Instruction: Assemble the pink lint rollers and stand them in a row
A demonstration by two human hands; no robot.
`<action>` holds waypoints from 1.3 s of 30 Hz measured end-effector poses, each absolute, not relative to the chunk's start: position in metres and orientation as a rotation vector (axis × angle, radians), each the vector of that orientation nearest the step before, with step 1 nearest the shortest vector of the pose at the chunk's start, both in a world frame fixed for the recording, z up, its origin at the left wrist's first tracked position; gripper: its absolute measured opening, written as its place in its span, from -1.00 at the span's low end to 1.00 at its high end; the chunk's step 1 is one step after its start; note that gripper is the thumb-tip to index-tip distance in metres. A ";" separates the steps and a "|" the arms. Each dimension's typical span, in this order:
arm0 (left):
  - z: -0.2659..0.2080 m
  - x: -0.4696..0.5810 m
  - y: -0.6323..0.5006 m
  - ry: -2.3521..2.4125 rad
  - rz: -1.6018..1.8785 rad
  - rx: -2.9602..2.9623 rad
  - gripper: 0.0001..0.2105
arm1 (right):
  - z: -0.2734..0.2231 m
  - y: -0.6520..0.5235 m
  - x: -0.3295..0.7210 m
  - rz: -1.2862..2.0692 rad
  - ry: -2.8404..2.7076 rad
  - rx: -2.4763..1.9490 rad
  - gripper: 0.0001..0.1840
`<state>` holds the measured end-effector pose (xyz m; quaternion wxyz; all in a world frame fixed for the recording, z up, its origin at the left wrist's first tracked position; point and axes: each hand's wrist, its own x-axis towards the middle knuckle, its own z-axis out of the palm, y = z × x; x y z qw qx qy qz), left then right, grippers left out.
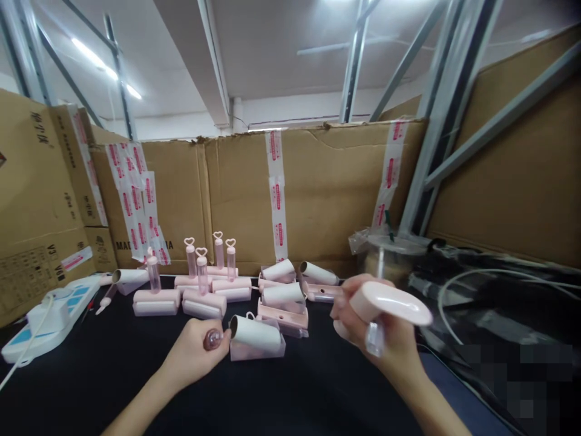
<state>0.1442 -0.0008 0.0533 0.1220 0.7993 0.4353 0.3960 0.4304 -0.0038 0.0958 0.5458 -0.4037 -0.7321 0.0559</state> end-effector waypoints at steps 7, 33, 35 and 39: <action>0.027 0.168 -0.034 0.906 0.931 3.105 -0.75 | 0.082 -0.003 0.403 0.046 -2.372 -1.092 -0.88; 0.001 0.145 -0.043 1.397 0.746 2.350 -0.31 | 0.060 -0.002 0.387 0.045 -2.534 -1.102 -0.34; 0.006 0.153 -0.040 1.280 0.615 2.257 -0.37 | 0.058 -0.010 0.388 0.115 -2.557 -1.137 -0.31; 0.005 0.176 -0.045 1.146 0.522 2.226 -0.38 | 0.048 -0.036 0.405 0.175 -2.528 -1.281 -0.27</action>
